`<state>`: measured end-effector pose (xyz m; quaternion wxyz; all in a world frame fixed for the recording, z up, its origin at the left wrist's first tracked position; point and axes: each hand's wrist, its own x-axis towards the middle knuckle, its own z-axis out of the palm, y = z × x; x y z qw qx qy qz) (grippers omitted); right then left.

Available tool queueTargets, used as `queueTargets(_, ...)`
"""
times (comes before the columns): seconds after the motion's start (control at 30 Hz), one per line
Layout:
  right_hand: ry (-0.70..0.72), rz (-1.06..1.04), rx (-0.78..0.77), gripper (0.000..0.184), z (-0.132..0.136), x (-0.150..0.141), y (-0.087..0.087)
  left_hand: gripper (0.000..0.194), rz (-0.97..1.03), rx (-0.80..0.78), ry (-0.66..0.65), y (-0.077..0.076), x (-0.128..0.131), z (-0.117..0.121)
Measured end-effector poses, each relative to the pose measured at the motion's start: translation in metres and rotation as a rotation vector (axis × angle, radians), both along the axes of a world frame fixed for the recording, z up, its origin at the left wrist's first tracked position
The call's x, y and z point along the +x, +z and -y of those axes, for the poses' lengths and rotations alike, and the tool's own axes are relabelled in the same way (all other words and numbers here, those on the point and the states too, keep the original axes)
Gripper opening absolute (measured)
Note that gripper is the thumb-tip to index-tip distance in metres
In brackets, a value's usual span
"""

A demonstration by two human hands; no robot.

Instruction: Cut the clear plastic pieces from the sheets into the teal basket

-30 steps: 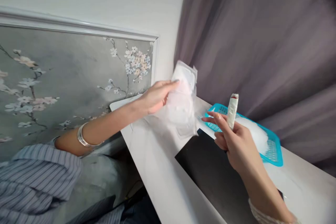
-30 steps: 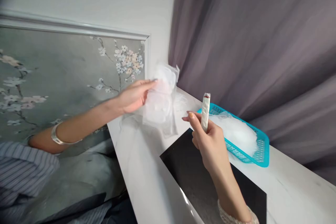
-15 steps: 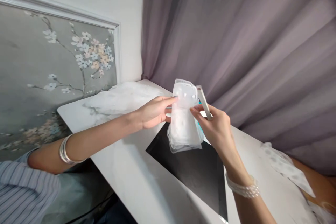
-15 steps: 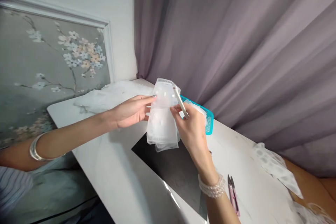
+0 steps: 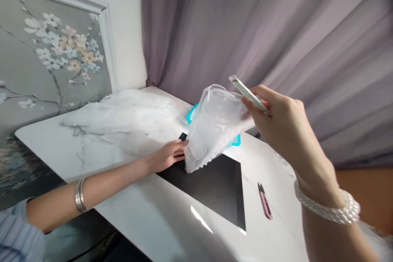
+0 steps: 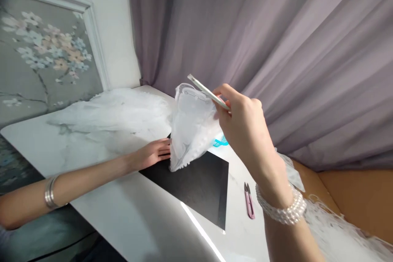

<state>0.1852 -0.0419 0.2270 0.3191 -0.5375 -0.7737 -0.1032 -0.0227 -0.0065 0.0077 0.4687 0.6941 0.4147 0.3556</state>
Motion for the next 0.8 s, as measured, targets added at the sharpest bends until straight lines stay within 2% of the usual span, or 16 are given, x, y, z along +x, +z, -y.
queueTargets(0.07,-0.059,0.051,-0.023,0.011,0.003,0.001,0.003,0.042,0.060,-0.057,-0.083,0.000,0.008,-0.003)
queueTargets(0.17,-0.151,0.080,-0.023,0.010,0.003,0.012,0.008,0.031,0.136,-0.112,-0.137,0.009,0.013,-0.004)
queueTargets(0.27,-0.230,0.100,-0.085,0.018,0.007,0.039,0.011,0.030,0.164,-0.128,-0.099,0.027,0.003,-0.001)
queueTargets(0.37,-0.287,0.094,-0.239,0.018,0.024,0.072,-0.002,0.030,0.132,-0.116,-0.017,0.053,-0.021,0.003)
queueTargets(0.47,-0.323,0.018,-0.378,0.004,0.044,0.091,-0.037,0.033,-0.073,-0.044,0.014,0.074,-0.046,0.000)
queueTargets(0.53,-0.351,-0.051,-0.489,0.010,0.049,0.093,-0.071,0.035,-0.304,-0.014,-0.066,0.077,-0.053,-0.011)
queueTargets(0.6,-0.356,-0.107,-0.660,0.012,0.044,0.092,-0.111,0.035,-0.546,0.090,-0.098,0.067,-0.048,-0.027)
queueTargets(0.7,-0.311,-0.191,-0.844,0.009,0.021,0.097,-0.168,0.027,-0.674,0.200,-0.047,0.038,-0.024,-0.049)
queueTargets(0.8,-0.341,-0.207,-0.872,0.013,0.002,0.111,-0.206,0.021,-0.777,0.317,0.032,0.013,-0.003,-0.060)
